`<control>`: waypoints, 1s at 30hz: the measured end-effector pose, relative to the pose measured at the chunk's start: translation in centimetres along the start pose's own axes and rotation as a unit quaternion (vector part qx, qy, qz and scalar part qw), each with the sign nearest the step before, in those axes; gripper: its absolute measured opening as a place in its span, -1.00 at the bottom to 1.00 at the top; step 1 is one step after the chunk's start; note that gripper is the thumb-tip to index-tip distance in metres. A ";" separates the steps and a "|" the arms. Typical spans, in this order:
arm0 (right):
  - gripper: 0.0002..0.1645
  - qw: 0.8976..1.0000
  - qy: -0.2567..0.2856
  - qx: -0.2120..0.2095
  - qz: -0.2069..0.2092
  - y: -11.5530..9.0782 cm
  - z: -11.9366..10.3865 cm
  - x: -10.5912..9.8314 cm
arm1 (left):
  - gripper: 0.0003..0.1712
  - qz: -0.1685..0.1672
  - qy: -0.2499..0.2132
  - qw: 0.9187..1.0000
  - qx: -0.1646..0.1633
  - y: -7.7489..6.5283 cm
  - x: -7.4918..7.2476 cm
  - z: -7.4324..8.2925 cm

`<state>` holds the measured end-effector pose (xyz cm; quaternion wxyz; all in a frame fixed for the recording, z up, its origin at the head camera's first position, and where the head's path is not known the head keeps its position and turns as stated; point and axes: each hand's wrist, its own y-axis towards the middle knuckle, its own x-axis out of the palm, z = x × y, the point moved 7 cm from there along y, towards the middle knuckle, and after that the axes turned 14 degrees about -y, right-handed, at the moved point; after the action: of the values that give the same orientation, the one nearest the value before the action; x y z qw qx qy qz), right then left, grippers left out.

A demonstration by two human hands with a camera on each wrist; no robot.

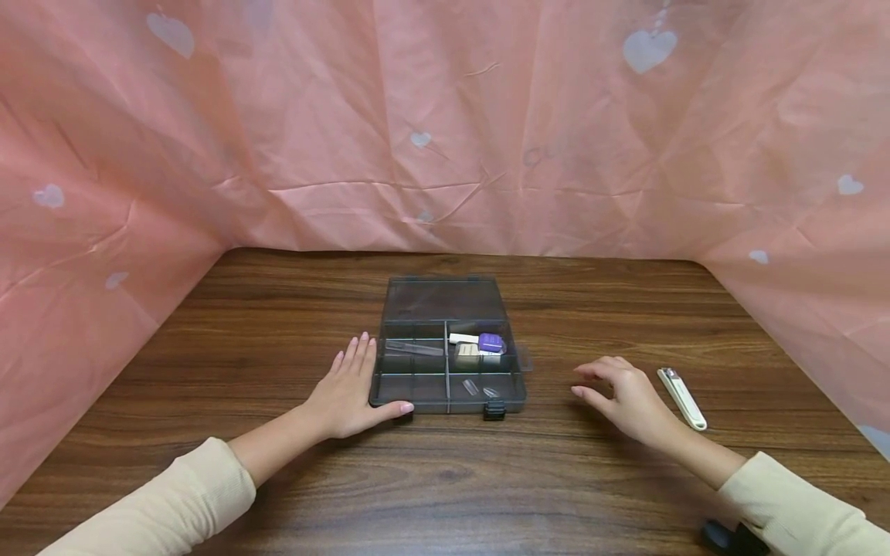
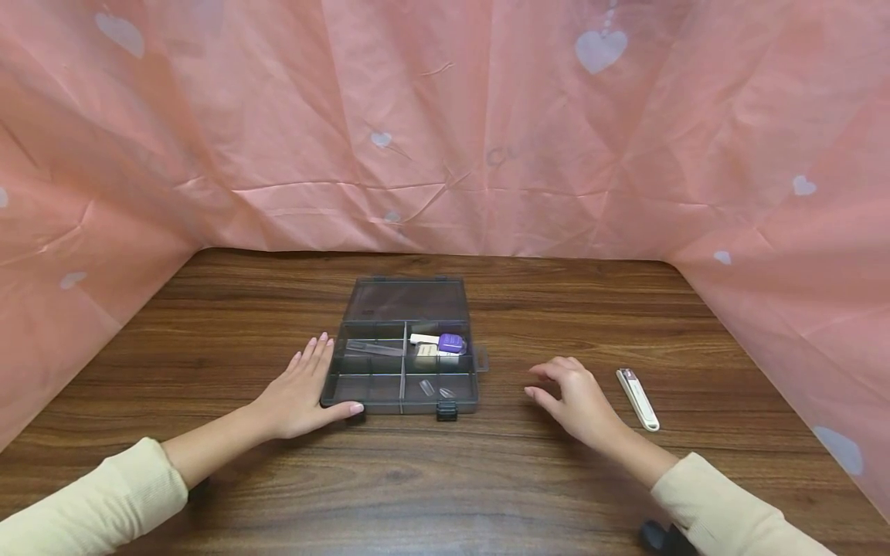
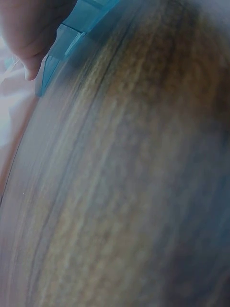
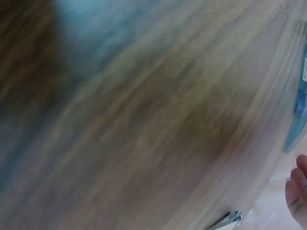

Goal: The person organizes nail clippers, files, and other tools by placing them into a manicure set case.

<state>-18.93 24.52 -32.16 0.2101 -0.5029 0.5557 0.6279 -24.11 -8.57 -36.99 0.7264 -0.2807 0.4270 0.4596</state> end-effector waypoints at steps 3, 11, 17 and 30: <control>-0.75 1.000 -0.008 0.008 0.001 0.0 0.4 -0.6 | 0.30 -0.001 0.000 1.000 0.000 0.0 0.0 0.0; -0.72 0.999 -0.025 0.031 -0.001 0.0 1.8 -1.7 | 0.30 -0.002 0.001 1.000 -0.001 0.0 0.0 0.0; -0.71 0.998 -0.035 0.044 0.003 -0.6 3.1 -2.4 | 0.31 -0.004 0.001 1.000 -0.002 0.0 0.0 0.0; -0.73 0.989 -0.064 0.129 -0.033 -3.3 6.5 -2.5 | 0.31 -0.006 -0.004 1.000 0.000 0.0 0.1 -0.1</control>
<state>-17.76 32.13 -32.40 0.3287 -0.4485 0.6009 0.5742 -24.12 -8.63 -37.08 0.7306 -0.2813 0.4228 0.4563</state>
